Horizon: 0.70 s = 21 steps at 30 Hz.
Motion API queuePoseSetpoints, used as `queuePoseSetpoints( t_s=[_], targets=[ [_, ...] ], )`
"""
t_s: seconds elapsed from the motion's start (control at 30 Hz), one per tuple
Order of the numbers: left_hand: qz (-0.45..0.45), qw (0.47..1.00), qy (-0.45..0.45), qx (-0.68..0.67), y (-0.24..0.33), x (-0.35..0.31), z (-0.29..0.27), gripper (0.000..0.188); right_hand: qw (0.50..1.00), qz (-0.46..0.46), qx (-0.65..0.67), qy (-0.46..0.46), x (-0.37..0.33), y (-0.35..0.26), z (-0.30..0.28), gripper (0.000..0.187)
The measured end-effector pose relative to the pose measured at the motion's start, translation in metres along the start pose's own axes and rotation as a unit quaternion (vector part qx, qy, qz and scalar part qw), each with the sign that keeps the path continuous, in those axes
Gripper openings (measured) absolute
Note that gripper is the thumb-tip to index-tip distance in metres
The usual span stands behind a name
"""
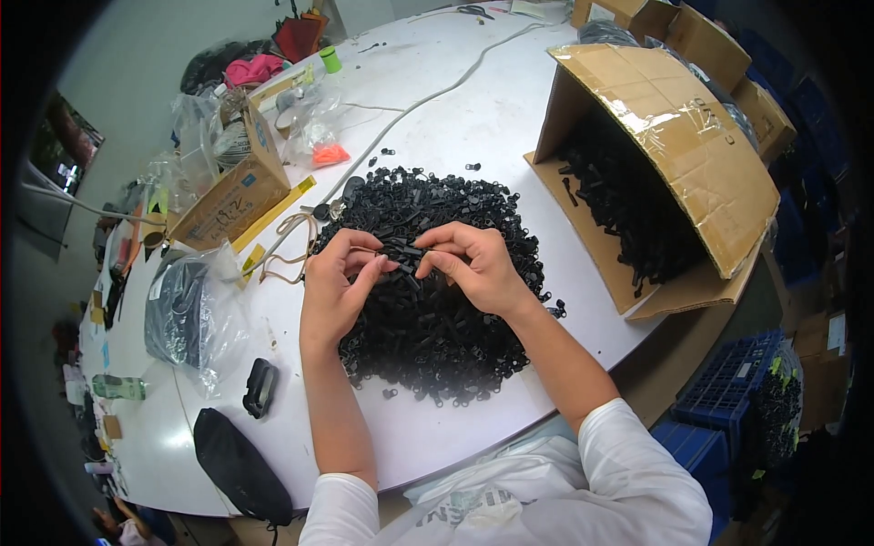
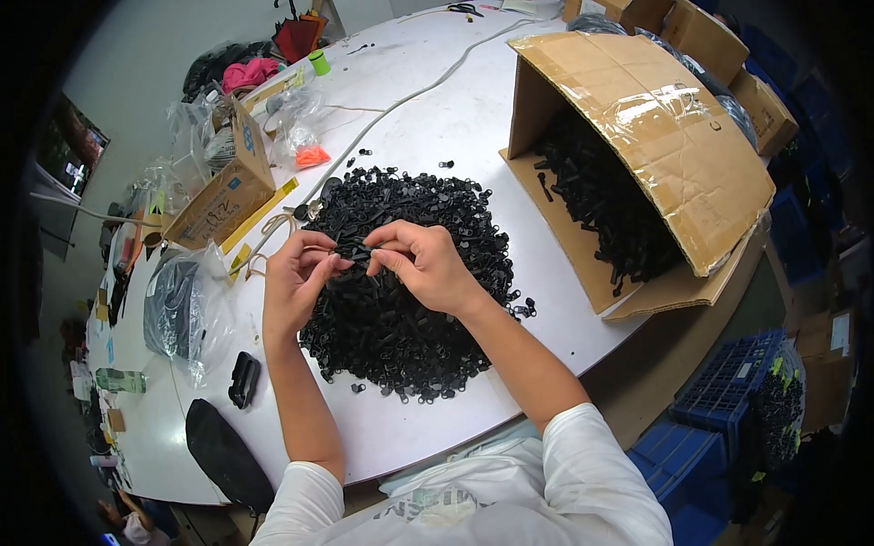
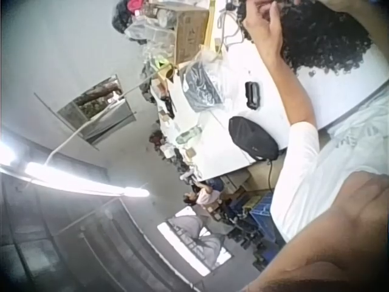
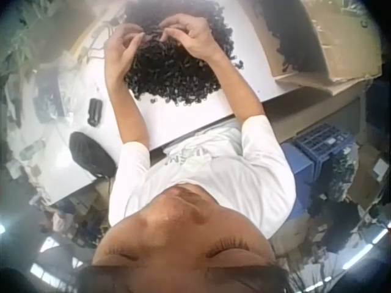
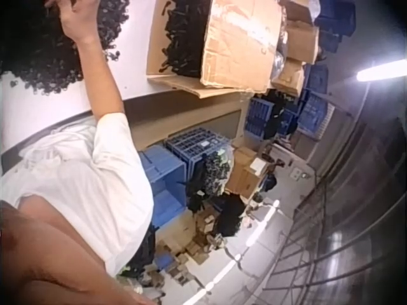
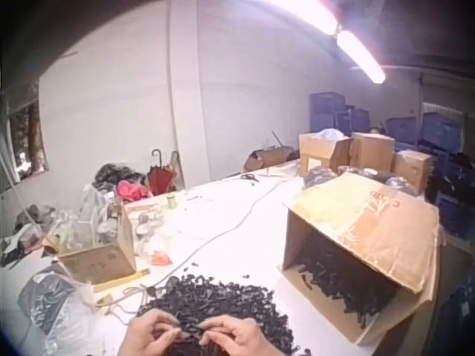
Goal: Assembling small black plastic components by hand on a white worktable.
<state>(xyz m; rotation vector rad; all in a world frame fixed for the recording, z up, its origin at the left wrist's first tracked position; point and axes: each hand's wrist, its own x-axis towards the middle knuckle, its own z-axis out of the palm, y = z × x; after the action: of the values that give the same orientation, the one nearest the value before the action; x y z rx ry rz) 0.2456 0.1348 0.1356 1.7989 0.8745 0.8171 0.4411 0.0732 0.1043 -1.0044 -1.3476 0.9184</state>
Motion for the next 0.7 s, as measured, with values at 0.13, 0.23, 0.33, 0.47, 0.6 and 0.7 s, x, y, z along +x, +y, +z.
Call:
queuePoseSetpoints(
  t_s=[0.13,0.23,0.33,0.47,0.6,0.7],
  targets=[
    [0.024,0.999,0.021,0.042,-0.007,0.001,-0.001,0.01,0.996,-0.039,-0.071,-0.035,0.001,0.006,-0.001,0.013],
    [0.021,0.998,0.01,0.063,-0.005,0.0,-0.003,0.007,0.993,-0.064,-0.09,-0.042,0.0,0.008,0.0,0.012],
    [0.006,0.997,-0.009,0.082,0.0,-0.001,-0.005,0.005,0.993,-0.049,-0.1,-0.048,0.001,0.004,-0.001,0.009],
    [0.022,0.993,-0.041,0.105,0.003,0.0,-0.009,0.006,0.988,-0.026,-0.134,-0.075,0.002,0.0,-0.005,0.008],
    [0.049,0.991,-0.05,0.116,0.008,-0.002,-0.012,0.007,0.96,-0.132,-0.239,-0.067,0.004,0.002,-0.006,0.007],
    [0.06,0.991,-0.041,0.113,0.007,-0.002,-0.013,0.008,0.973,-0.145,-0.171,-0.06,0.005,0.003,-0.002,0.007]
  ],
)
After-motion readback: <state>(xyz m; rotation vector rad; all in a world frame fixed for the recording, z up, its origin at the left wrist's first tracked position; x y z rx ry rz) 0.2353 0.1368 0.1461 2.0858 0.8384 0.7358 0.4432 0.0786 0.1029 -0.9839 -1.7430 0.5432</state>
